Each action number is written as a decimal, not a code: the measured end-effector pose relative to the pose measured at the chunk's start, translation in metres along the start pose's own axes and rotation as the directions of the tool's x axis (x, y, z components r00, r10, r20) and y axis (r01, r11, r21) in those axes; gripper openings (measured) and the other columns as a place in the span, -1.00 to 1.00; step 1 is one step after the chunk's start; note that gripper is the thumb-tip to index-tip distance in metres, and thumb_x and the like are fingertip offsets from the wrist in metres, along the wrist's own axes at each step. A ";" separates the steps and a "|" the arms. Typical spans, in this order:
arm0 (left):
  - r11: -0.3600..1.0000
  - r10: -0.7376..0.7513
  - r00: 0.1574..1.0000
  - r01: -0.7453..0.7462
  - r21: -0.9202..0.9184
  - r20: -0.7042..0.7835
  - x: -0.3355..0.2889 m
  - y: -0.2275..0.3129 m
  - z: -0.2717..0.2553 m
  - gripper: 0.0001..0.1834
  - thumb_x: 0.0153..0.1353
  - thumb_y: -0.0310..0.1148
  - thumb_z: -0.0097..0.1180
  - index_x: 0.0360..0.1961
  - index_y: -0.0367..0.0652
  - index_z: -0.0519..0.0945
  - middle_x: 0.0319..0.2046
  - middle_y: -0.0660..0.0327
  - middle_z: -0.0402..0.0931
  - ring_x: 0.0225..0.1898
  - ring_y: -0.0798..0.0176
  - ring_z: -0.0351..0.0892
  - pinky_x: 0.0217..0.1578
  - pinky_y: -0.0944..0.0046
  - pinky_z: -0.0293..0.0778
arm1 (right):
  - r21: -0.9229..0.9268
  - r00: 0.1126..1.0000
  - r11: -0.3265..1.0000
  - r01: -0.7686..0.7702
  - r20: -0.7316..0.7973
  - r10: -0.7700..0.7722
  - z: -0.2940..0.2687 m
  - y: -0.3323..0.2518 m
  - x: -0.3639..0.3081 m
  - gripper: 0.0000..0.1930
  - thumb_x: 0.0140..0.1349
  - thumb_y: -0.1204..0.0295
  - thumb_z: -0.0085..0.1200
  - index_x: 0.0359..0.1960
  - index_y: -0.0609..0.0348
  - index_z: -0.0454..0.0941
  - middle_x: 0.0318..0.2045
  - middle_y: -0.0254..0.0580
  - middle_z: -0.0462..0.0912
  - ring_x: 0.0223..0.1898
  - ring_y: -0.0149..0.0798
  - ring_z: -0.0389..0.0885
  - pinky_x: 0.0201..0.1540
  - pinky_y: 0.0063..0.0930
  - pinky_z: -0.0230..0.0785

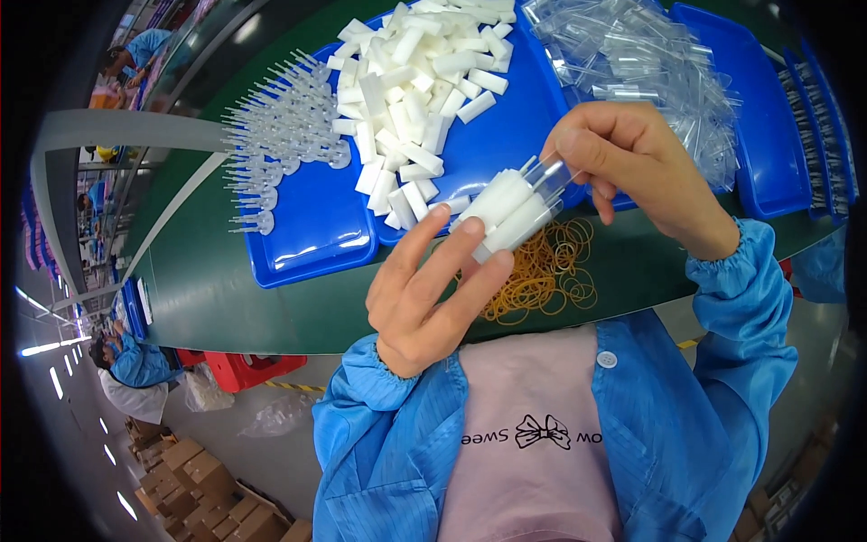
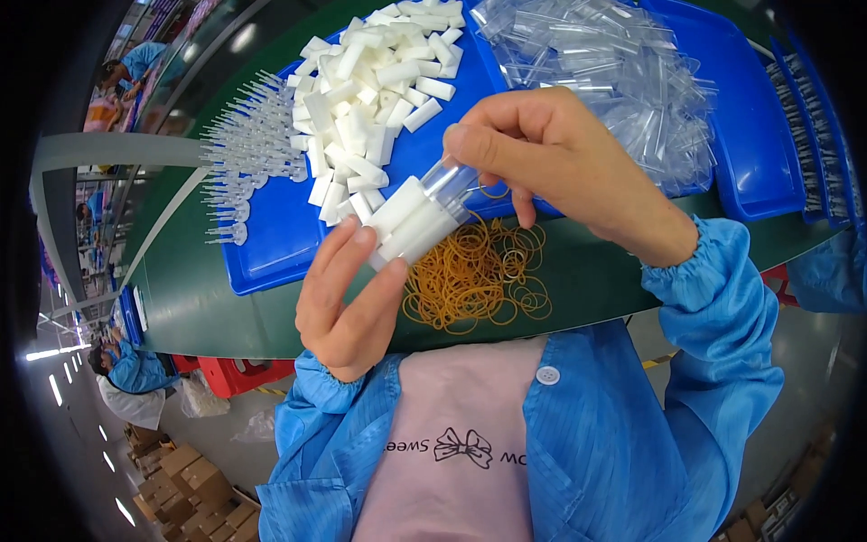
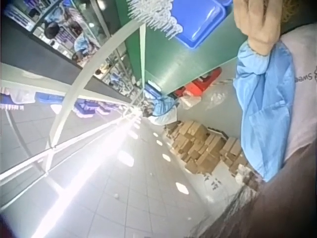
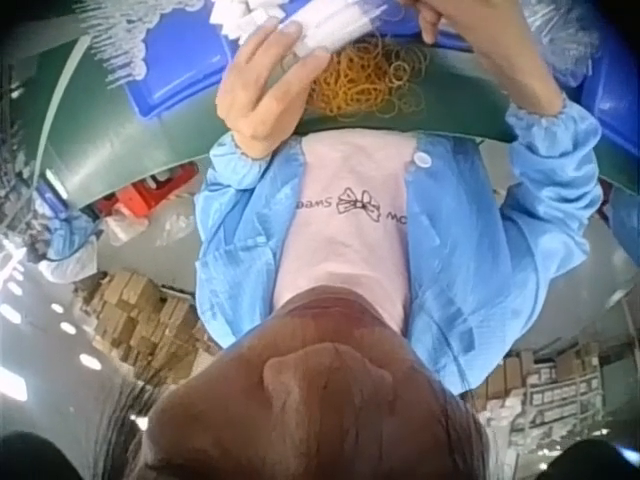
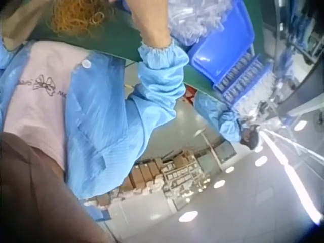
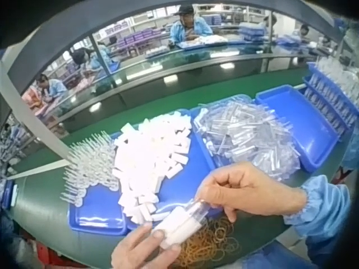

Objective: The person attaches clear plastic sleeves over foam blocks mounted on a plastic base, secures the bundle with a rubber band, and pushes white foam blocks onto the prongs of another plastic base by hand.

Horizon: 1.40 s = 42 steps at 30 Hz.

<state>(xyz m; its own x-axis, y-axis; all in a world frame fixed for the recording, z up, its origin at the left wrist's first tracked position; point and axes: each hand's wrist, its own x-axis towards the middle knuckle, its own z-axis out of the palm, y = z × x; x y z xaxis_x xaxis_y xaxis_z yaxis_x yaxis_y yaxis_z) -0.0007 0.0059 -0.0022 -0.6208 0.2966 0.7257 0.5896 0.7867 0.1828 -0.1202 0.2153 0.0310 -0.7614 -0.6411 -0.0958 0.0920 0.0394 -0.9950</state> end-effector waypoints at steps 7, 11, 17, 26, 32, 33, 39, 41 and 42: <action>0.795 -0.472 0.881 0.447 -0.410 0.046 -0.001 0.017 0.008 -0.56 -0.24 -0.53 0.40 -0.21 -0.22 0.62 -0.12 0.04 0.52 -0.12 0.08 0.55 -0.25 0.28 0.53 | -0.008 1.000 1.000 -0.021 0.013 0.022 0.012 0.001 0.000 -0.71 0.29 0.27 -0.02 -0.33 0.30 0.56 -0.57 -0.32 0.43 -0.67 -0.62 0.35 -0.67 -0.74 0.24; 0.584 -0.690 0.724 0.539 -0.607 -0.022 -0.006 0.020 0.021 -0.53 -0.22 -0.53 0.41 -0.17 -0.27 0.59 -0.11 0.04 0.49 -0.15 0.15 0.53 -0.21 0.31 0.48 | -0.084 0.998 0.994 0.065 -0.008 -0.066 0.017 -0.001 0.001 -0.75 0.29 0.33 -0.01 -0.32 0.30 0.56 -0.54 -0.30 0.48 -0.65 -0.61 0.38 -0.66 -0.74 0.25; 0.787 -0.521 0.853 0.462 -0.409 -0.038 -0.002 -0.001 0.026 -0.59 -0.18 -0.60 0.32 -0.19 -0.29 0.60 -0.20 0.09 0.52 -0.23 0.20 0.56 -0.26 0.34 0.50 | -0.287 0.979 0.941 0.180 -0.043 -0.200 0.020 -0.001 0.005 -0.86 0.22 0.44 0.07 -0.35 0.28 0.57 -0.53 -0.33 0.54 -0.59 -0.60 0.44 -0.60 -0.73 0.27; 0.850 -0.463 0.879 0.404 -0.338 -0.113 -0.002 -0.003 0.022 -0.64 -0.20 -0.62 0.28 -0.26 -0.26 0.63 -0.25 0.09 0.55 -0.28 0.19 0.60 -0.28 0.33 0.53 | -0.275 0.985 0.951 0.141 -0.053 -0.161 0.021 0.000 0.004 -0.87 0.21 0.44 0.07 -0.34 0.27 0.56 -0.52 -0.34 0.53 -0.59 -0.61 0.43 -0.60 -0.74 0.26; 0.928 -0.347 0.921 0.310 -0.205 -0.177 -0.002 -0.001 0.021 -0.66 -0.22 -0.62 0.28 -0.29 -0.23 0.64 -0.27 0.12 0.55 -0.31 0.17 0.63 -0.35 0.35 0.55 | 0.016 0.992 0.997 0.070 -0.104 -0.068 0.030 0.008 0.001 -0.86 0.24 0.39 0.08 -0.36 0.22 0.49 -0.58 -0.46 0.48 -0.62 -0.70 0.37 -0.67 -0.78 0.15; 0.929 -0.345 0.922 0.308 -0.206 -0.176 -0.002 -0.001 0.021 -0.66 -0.22 -0.62 0.28 -0.29 -0.23 0.64 -0.27 0.12 0.55 -0.31 0.17 0.63 -0.35 0.35 0.55 | 0.015 0.991 0.997 0.078 -0.107 -0.076 0.031 0.009 -0.001 -0.86 0.24 0.40 0.08 -0.37 0.21 0.48 -0.59 -0.46 0.47 -0.62 -0.70 0.37 -0.67 -0.78 0.15; 0.879 -0.438 0.893 0.400 -0.258 -0.108 0.002 0.002 0.017 -0.67 -0.22 -0.63 0.27 -0.31 -0.22 0.63 -0.27 0.13 0.55 -0.33 0.17 0.62 -0.37 0.34 0.55 | -0.253 0.966 0.937 0.240 -0.037 -0.257 0.028 0.010 -0.008 -0.86 0.25 0.44 0.04 -0.27 0.27 0.47 -0.51 -0.34 0.49 -0.65 -0.63 0.39 -0.64 -0.79 0.26; 0.912 -0.378 0.915 0.343 -0.224 -0.141 0.001 0.003 0.018 -0.68 -0.23 -0.64 0.26 -0.33 -0.23 0.63 -0.29 0.13 0.56 -0.35 0.16 0.61 -0.37 0.33 0.54 | -0.236 0.966 0.944 0.229 -0.065 -0.251 0.030 0.010 -0.008 -0.86 0.22 0.43 0.08 -0.29 0.25 0.49 -0.54 -0.38 0.50 -0.62 -0.65 0.40 -0.63 -0.79 0.24; 0.911 -0.379 0.915 0.344 -0.227 -0.138 0.001 0.004 0.019 -0.68 -0.23 -0.64 0.26 -0.33 -0.23 0.63 -0.29 0.13 0.56 -0.35 0.16 0.61 -0.37 0.33 0.54 | -0.224 0.965 0.950 0.218 -0.095 -0.244 0.030 0.011 -0.007 -0.87 0.20 0.42 0.13 -0.32 0.22 0.51 -0.58 -0.42 0.50 -0.59 -0.68 0.41 -0.62 -0.79 0.22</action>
<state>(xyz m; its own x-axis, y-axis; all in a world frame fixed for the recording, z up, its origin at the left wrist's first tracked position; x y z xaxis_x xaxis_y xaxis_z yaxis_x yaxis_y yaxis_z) -0.0092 0.0194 -0.0135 -0.7206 -0.1015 0.6859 0.4410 0.6963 0.5663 -0.0943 0.1974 0.0220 -0.8184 -0.5554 0.1475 -0.2221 0.0691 -0.9726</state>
